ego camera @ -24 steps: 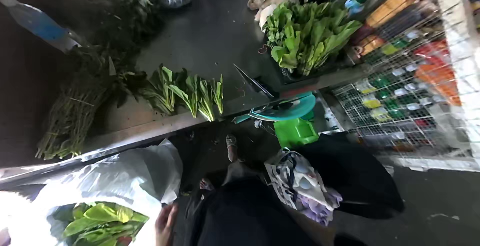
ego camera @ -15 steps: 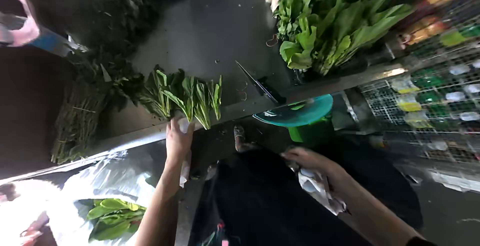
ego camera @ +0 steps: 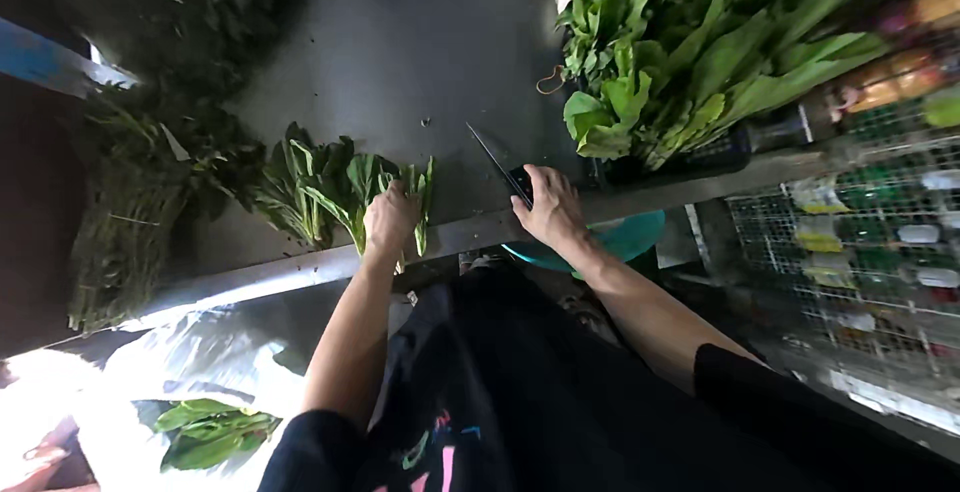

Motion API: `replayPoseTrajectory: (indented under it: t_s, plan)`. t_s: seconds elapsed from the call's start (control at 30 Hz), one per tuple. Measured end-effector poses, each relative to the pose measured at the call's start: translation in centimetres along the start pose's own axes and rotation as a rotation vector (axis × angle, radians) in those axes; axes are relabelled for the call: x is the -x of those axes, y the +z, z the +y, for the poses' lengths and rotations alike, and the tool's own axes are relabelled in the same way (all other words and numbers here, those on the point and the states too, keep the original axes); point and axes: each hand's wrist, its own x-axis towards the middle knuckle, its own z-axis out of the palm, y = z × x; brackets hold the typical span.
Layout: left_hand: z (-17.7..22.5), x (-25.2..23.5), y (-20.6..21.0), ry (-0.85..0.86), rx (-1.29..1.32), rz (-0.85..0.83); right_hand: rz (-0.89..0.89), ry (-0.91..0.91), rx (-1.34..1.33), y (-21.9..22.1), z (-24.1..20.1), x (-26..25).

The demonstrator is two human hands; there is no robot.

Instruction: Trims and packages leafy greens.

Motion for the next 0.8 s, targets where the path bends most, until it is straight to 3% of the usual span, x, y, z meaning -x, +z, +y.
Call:
replayPoseTrajectory:
  t_s: [0.13, 0.3, 0.43, 0.6, 0.8]
  plan:
    - [0.9, -0.8, 0.4, -0.024, -0.067, -0.085, -0.176, -0.155, -0.213, 0.7, -4.3, 0.1]
    - [0.6, -1.4, 1.4, -0.033, 0.095, -0.052, -0.583, 0.187, -0.553, 4.6, -9.9, -3.9]
    - [-0.6, -1.3, 1.4, -0.016, 0.226, -0.016, -0.607, 0.242, -0.692, 6.3, -10.2, -5.8]
    - [-1.0, -0.5, 1.4, -0.034, 0.449, 0.005, -0.553, 0.035, -0.776, 4.2, -9.7, -5.5]
    - [0.3, -0.5, 0.6, 0.064, 1.140, 0.000, -0.547, -0.177, -0.768, 0.4, -10.1, -6.5]
